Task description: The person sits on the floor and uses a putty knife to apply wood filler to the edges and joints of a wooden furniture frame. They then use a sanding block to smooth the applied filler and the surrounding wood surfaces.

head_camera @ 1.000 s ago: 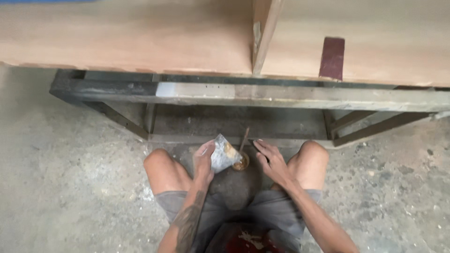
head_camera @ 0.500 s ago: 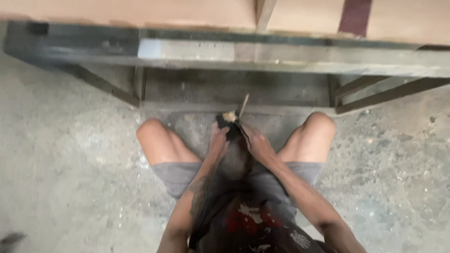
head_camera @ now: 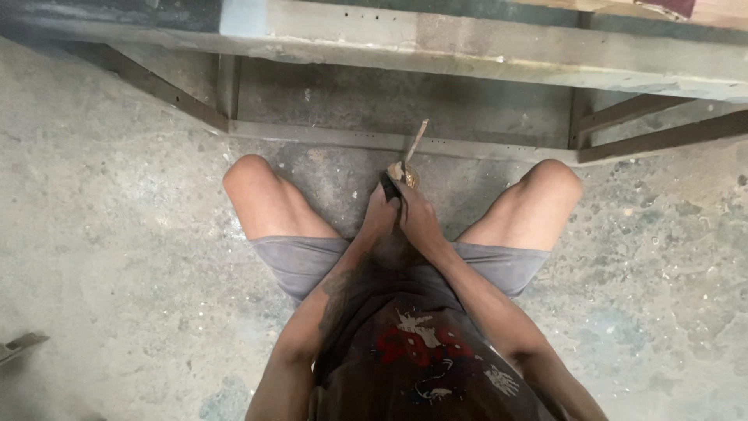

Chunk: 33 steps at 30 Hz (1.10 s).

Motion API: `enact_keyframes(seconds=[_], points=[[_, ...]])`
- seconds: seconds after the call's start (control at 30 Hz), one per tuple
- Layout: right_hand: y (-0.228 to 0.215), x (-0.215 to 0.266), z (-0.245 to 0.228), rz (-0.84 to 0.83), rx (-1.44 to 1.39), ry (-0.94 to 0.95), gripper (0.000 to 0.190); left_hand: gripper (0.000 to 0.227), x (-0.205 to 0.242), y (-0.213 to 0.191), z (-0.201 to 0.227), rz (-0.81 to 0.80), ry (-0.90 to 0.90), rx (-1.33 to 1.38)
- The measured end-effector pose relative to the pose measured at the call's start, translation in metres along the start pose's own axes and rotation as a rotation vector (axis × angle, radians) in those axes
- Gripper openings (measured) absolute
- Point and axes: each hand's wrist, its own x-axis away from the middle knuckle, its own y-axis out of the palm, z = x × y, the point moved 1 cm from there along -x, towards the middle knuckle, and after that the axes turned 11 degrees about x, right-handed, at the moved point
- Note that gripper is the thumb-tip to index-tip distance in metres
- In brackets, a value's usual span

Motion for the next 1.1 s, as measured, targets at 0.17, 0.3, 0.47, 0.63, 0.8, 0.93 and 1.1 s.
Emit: enact_keyframes(seconds=[0.17,0.3,0.47,0.63,0.8,0.93,1.1], points=[[0.039,-0.004,0.032,-0.015,-0.067,0.058,0.036,0.063,0.018,0.006,0.012,0.025,0.052,0.002],[0.036,-0.002,0.032,-0.042,-0.046,0.121,0.033,0.065,0.022,0.018,-0.010,0.041,0.001,0.063],[0.076,-0.018,0.103,-0.112,-0.010,0.354,0.026,0.069,0.009,0.008,-0.039,0.034,-0.084,0.064],[0.117,-0.039,0.161,-0.151,0.020,0.570,0.025,0.068,0.018,0.007,-0.034,0.052,-0.148,0.029],[0.101,-0.055,0.165,-0.119,-0.307,0.754,0.042,0.053,0.005,-0.026,-0.070,0.260,-0.043,-0.068],[0.105,-0.058,0.212,0.046,-0.408,0.950,0.042,0.036,0.024,-0.039,-0.059,0.343,0.111,-0.254],[0.149,-0.007,0.225,-0.163,-0.491,1.076,0.067,0.023,0.014,-0.008,-0.063,0.285,0.126,-0.350]])
